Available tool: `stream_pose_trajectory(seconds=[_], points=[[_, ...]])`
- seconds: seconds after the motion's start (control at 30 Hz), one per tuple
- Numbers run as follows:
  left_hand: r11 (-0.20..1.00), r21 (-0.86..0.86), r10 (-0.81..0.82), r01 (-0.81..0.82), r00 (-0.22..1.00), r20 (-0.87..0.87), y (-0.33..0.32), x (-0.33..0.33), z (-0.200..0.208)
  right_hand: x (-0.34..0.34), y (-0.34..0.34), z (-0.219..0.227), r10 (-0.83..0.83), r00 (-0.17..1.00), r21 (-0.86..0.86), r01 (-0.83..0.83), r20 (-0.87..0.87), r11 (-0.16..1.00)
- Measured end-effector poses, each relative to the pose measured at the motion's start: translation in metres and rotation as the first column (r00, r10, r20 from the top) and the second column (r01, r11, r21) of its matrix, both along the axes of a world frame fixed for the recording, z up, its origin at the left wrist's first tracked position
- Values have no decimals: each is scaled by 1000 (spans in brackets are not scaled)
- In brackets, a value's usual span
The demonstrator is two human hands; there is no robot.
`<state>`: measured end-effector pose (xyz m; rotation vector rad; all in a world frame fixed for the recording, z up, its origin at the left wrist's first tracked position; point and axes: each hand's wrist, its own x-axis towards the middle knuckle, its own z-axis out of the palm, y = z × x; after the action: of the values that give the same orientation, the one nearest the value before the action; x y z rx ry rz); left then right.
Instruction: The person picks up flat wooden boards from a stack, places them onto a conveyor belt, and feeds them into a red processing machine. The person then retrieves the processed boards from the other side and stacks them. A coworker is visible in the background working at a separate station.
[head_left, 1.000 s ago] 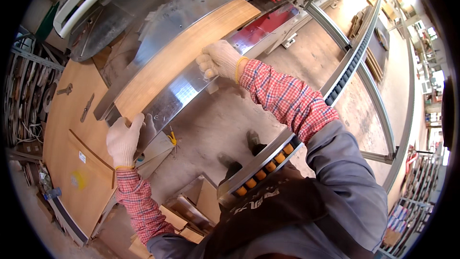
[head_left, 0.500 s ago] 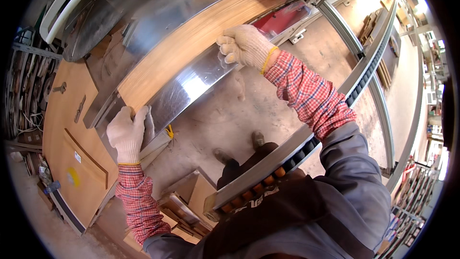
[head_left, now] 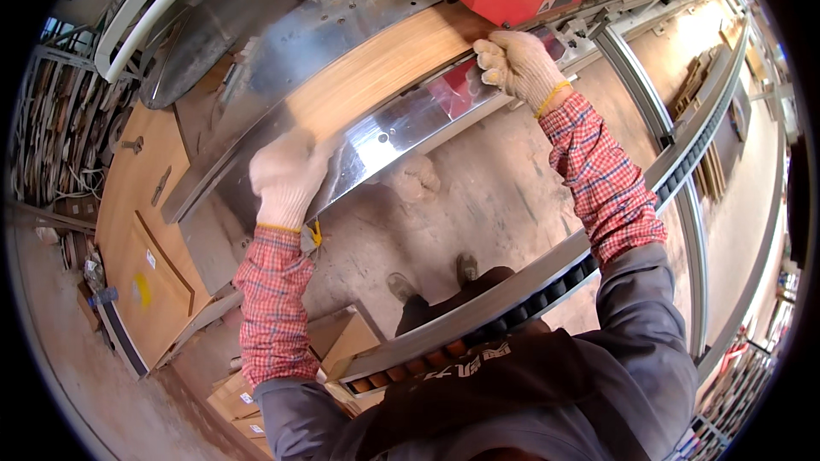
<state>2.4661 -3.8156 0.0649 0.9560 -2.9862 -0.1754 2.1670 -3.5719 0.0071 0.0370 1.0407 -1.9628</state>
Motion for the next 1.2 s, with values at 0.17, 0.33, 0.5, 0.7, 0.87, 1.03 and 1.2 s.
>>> stream_pose_trajectory(seconds=[0.17,0.33,0.5,0.7,0.87,1.03,1.2], points=[[993,38,-112,109,989,101,22,-60,10,-7,22,-4,7,995,4,-7,-100,1000],[972,80,-230,222,968,103,44,-104,16,96,71,31,205,891,243,-111,-404,964],[933,51,-357,356,934,11,70,-158,7,230,158,60,497,575,623,28,-649,781],[900,22,-435,435,901,-14,101,-209,6,298,191,15,464,-74,354,544,-883,761],[909,-148,-407,390,907,-107,84,-134,16,308,188,-15,487,-188,225,709,-853,668],[983,-150,49,-108,933,-356,-37,68,22,316,180,2,446,-2,323,686,-895,652],[722,-110,635,-683,718,-286,-143,346,-14,316,179,-2,476,23,362,681,-879,636]])
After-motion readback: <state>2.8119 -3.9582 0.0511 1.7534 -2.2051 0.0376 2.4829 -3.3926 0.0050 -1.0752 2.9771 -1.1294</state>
